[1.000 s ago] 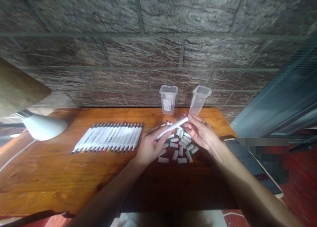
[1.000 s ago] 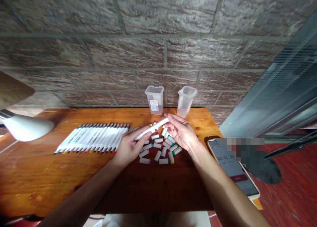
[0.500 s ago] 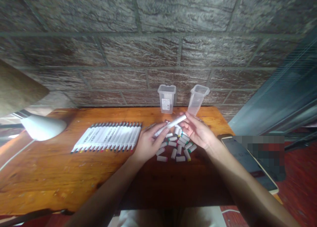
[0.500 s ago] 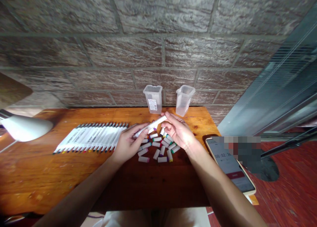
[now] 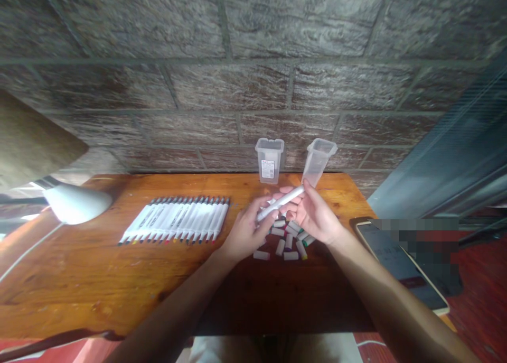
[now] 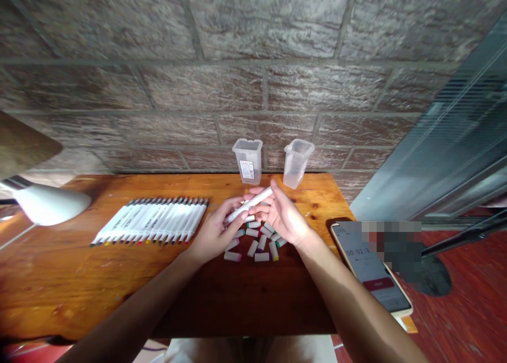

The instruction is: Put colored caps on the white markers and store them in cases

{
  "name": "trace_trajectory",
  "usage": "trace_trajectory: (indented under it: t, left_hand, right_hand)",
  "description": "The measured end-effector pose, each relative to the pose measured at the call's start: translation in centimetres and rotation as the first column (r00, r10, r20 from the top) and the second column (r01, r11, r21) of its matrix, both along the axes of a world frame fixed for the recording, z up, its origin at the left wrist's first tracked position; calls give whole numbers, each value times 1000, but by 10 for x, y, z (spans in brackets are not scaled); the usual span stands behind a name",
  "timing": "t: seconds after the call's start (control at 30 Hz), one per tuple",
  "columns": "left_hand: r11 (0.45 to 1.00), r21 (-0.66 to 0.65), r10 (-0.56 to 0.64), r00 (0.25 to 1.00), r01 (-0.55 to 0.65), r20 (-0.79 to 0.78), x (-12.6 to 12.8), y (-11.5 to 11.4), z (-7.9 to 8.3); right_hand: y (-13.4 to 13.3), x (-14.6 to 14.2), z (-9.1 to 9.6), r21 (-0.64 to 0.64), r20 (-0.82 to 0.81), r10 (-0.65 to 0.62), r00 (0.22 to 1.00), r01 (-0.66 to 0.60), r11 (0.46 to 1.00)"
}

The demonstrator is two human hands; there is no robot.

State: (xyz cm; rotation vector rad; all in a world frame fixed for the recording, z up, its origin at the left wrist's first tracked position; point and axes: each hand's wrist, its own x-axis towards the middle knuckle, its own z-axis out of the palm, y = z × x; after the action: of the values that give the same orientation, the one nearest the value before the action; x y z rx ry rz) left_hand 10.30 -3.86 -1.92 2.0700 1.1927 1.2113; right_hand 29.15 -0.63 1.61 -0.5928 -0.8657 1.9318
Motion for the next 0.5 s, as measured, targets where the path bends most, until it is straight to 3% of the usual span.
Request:
trace_trajectory:
  t: [0.2,0.5]
  left_hand:
    - [998,-58,18,999,-21,-52,-4,2,5]
    - [999,-3,33,999,-33,22,-3,2,6]
  right_hand:
    - [4,7,0,33,-16,-64,998,64,997]
    - [1,1,-4,51,-5,-106,994,107,993]
